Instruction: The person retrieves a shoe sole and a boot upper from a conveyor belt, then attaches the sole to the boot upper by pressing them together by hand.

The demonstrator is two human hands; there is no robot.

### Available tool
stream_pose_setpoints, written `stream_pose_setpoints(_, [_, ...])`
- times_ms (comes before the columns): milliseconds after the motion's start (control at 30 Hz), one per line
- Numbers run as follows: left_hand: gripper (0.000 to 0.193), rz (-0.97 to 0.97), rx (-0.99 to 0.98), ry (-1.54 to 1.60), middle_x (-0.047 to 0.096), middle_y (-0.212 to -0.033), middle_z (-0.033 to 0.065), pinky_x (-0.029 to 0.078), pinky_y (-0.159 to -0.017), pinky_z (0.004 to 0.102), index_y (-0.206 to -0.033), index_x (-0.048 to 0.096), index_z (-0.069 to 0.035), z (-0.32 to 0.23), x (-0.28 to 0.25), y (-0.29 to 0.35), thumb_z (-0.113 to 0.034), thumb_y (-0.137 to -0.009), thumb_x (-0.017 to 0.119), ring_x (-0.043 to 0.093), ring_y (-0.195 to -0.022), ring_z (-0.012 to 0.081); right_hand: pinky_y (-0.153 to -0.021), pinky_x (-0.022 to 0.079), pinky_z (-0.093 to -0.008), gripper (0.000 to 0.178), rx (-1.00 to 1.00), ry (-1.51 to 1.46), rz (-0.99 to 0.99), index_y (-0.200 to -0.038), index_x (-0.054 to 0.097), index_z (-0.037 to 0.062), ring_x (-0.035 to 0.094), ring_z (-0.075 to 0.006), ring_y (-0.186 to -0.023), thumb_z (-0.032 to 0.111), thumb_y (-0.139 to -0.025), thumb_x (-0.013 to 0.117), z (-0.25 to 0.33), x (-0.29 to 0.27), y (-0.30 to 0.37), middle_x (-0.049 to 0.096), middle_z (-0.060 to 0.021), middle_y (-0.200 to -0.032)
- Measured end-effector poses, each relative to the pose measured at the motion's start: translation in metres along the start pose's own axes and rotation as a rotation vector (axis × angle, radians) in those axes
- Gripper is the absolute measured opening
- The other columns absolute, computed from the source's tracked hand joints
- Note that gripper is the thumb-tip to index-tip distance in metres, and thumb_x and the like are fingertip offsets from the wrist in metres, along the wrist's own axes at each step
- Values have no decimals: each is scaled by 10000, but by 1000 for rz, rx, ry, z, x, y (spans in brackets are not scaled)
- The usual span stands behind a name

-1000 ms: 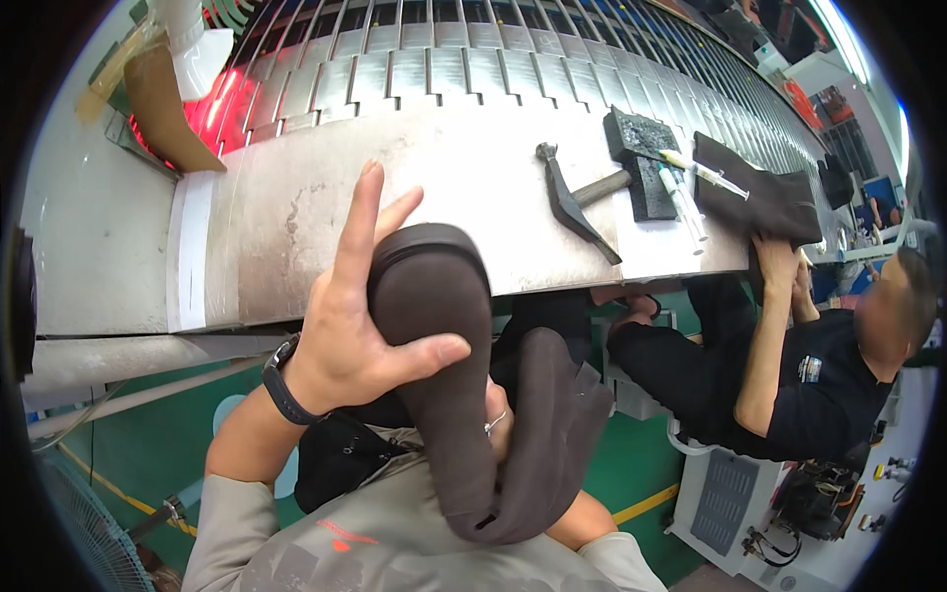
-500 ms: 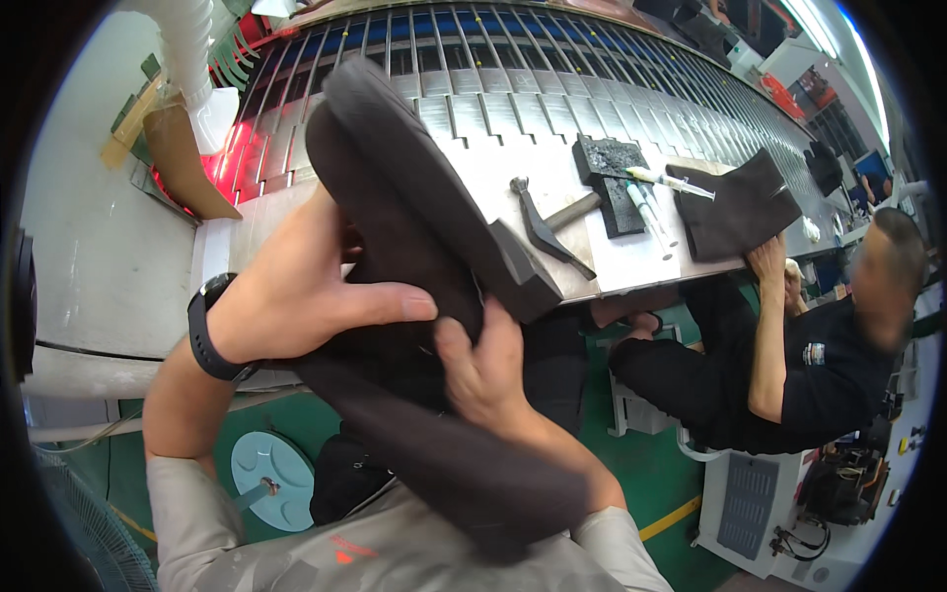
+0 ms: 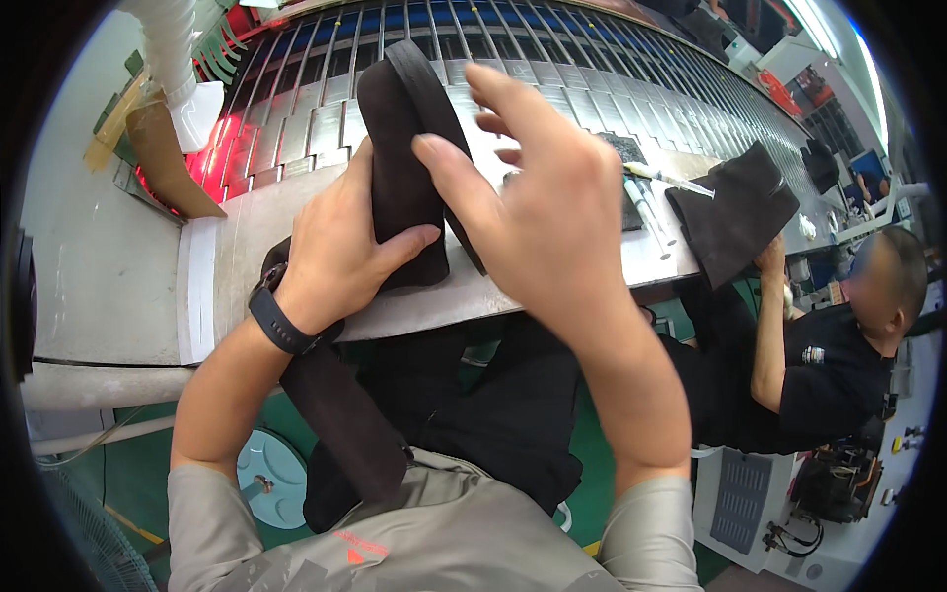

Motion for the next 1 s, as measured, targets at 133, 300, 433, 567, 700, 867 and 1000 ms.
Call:
stream_pose_setpoints(133, [974, -1, -6, -10, 755, -1169, 247, 592, -904, 508, -1587, 413, 55, -1, 2, 2, -295, -832, 919, 748, -1060, 443, -909, 636, -312, 425, 64, 82, 234, -1343, 722, -72, 793, -208, -1037, 88, -964, 827, 16, 15, -30, 818, -192, -1119])
stream_pose_setpoints(300, [978, -32, 5, -18, 747, -1188, 251, 594, -898, 512, -1593, 408, 51, 2, 2, 0, -293, -832, 916, 748, -1065, 436, -928, 626, -288, 392, 165, -203, 346, -1368, 716, -77, 763, -138, -1028, 56, -1004, 777, -5, 10, -47, 821, -154, -1130])
stream_pose_setpoints(433, [993, -34, 2, -26, 745, -1184, 254, 595, -893, 516, -1598, 401, 49, 9, 0, -1, -298, -826, 920, 745, -1063, 444, -861, 621, -281, 367, 175, -349, 419, -1326, 732, -90, 760, -128, -962, 77, -1001, 767, -11, 19, -54, 824, -142, -1063])
stream_pose_setpoints(567, [990, -31, 11, -24, 745, -1178, 257, 595, -889, 518, -1597, 402, 50, 12, 0, -4, -298, -828, 919, 744, -1060, 449, -797, 620, -280, 344, 156, -388, 414, -1267, 750, -112, 763, -124, -905, 92, -990, 761, -17, 22, -62, 827, -132, -1007])
stream_pose_setpoints(700, [998, -8, -8, -8, 737, -1194, 263, 595, -884, 521, -1601, 376, 60, 15, 0, -6, -289, -837, 914, 739, -1063, 455, -782, 618, -287, 333, 188, -319, 427, -1257, 754, -103, 772, -135, -887, 95, -989, 752, -8, 26, -61, 831, -156, -992])
stream_pose_setpoints(867, [1023, -6, -25, -20, 726, -1209, 273, 596, -875, 525, -1595, 352, 88, 16, 0, -5, -295, -836, 920, 732, -1066, 464, -874, 614, -271, 391, 143, -89, 438, -1355, 698, -124, 743, -118, -1003, 74, -1023, 758, 11, 31, -57, 818, -157, -1106])
stream_pose_setpoints(1000, [1028, 8, -23, -15, 723, -1191, 282, 598, -868, 526, -1581, 347, 117, 14, -2, -6, -303, -839, 921, 729, -1059, 469, -736, 614, -350, 296, 43, -88, 278, -1118, 778, -66, 799, -263, -761, 168, -938, 761, 7, 38, -58, 794, -209, -848])
Point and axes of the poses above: each hand's wrist, its own y-axis away from the middle knuckle, its own x-axis out of the palm, z = x × y, the point moved 4 cm from there along -y, towards the middle knuckle
